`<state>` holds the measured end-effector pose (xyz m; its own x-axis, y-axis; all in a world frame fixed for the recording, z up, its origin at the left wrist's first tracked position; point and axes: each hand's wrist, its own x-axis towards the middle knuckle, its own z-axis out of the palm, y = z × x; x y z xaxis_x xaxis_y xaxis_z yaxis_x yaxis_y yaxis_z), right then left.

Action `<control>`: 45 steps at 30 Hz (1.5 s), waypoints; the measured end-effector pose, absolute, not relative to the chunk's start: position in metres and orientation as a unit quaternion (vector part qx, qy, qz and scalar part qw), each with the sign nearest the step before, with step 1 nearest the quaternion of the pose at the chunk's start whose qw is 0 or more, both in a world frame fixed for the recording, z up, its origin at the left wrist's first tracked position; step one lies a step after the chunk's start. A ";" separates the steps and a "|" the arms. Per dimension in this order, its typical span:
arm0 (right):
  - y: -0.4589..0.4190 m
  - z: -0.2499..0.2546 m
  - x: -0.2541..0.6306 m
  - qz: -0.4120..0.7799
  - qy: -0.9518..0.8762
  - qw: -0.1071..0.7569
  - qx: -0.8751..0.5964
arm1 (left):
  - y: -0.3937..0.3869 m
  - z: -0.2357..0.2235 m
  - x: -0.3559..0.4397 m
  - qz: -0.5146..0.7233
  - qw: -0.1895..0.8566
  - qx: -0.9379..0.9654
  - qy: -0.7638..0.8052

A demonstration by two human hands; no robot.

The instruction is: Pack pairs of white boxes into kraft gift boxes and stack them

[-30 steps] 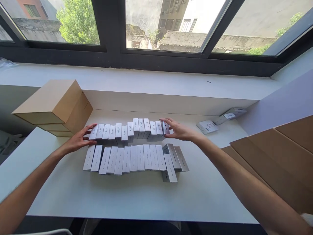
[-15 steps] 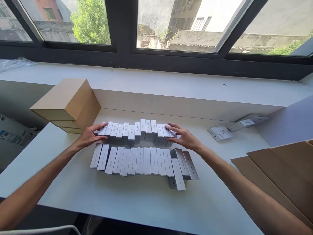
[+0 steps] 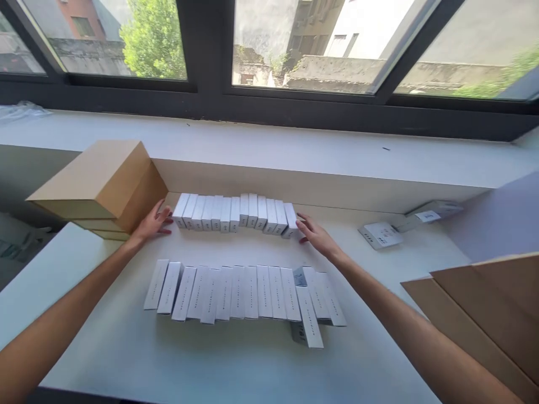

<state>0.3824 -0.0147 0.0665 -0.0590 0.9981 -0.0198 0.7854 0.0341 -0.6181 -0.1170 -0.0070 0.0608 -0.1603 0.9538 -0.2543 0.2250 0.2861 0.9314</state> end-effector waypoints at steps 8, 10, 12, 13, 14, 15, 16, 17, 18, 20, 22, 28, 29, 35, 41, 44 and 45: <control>-0.065 0.072 0.483 -0.024 -0.572 0.104 -0.813 | -0.063 0.017 -0.147 0.374 0.406 0.496 0.670; -0.061 0.071 0.505 -0.040 -0.526 0.068 -0.847 | -0.068 0.013 -0.144 0.373 0.389 0.507 0.672; -0.051 0.068 0.518 -0.043 -0.499 0.039 -0.865 | -0.069 0.011 -0.139 0.367 0.379 0.525 0.668; -0.046 0.067 0.521 -0.044 -0.495 0.027 -0.867 | -0.068 0.011 -0.137 0.363 0.371 0.536 0.666; -0.041 0.066 0.522 -0.046 -0.498 0.018 -0.866 | -0.067 0.011 -0.135 0.358 0.359 0.546 0.666; -0.037 0.065 0.521 -0.048 -0.507 0.011 -0.860 | -0.065 0.011 -0.134 0.353 0.347 0.556 0.667; -0.035 0.065 0.518 -0.048 -0.521 0.007 -0.852 | -0.063 0.011 -0.133 0.350 0.338 0.564 0.667; -0.035 0.064 0.512 -0.046 -0.540 0.005 -0.841 | -0.062 0.011 -0.132 0.350 0.333 0.570 0.665; -0.036 0.064 0.506 -0.040 -0.562 0.006 -0.826 | -0.061 0.010 -0.132 0.353 0.329 0.574 0.662; -0.044 0.062 0.489 -0.021 -0.612 0.018 -0.790 | -0.061 0.011 -0.132 0.362 0.323 0.583 0.652; -0.056 0.059 0.472 0.006 -0.657 0.044 -0.752 | -0.063 0.014 -0.131 0.354 0.323 0.592 0.648; -0.071 0.058 0.447 0.089 -0.672 0.218 -0.702 | -0.061 0.022 -0.123 0.311 0.380 0.606 0.625; -0.068 0.058 0.444 0.096 -0.655 0.255 -0.705 | -0.060 0.022 -0.122 0.308 0.390 0.604 0.623; -0.044 0.053 0.405 0.203 -0.610 0.367 -0.672 | -0.053 0.010 -0.120 0.287 0.396 0.606 0.627; -0.022 0.054 0.380 0.294 -0.587 0.408 -0.634 | -0.058 0.011 -0.107 0.297 0.314 0.614 0.660; -0.007 0.056 0.377 0.328 -0.578 0.406 -0.627 | -0.058 0.012 -0.107 0.292 0.311 0.621 0.658; -0.003 0.056 0.375 0.337 -0.577 0.404 -0.625 | -0.057 0.012 -0.109 0.286 0.316 0.623 0.656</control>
<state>0.3751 -0.0034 0.0565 0.1067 0.9933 0.0441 0.4487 -0.0086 -0.8936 -0.1091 -0.0573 0.0115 -0.0250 0.9980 -0.0584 0.6363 0.0610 0.7691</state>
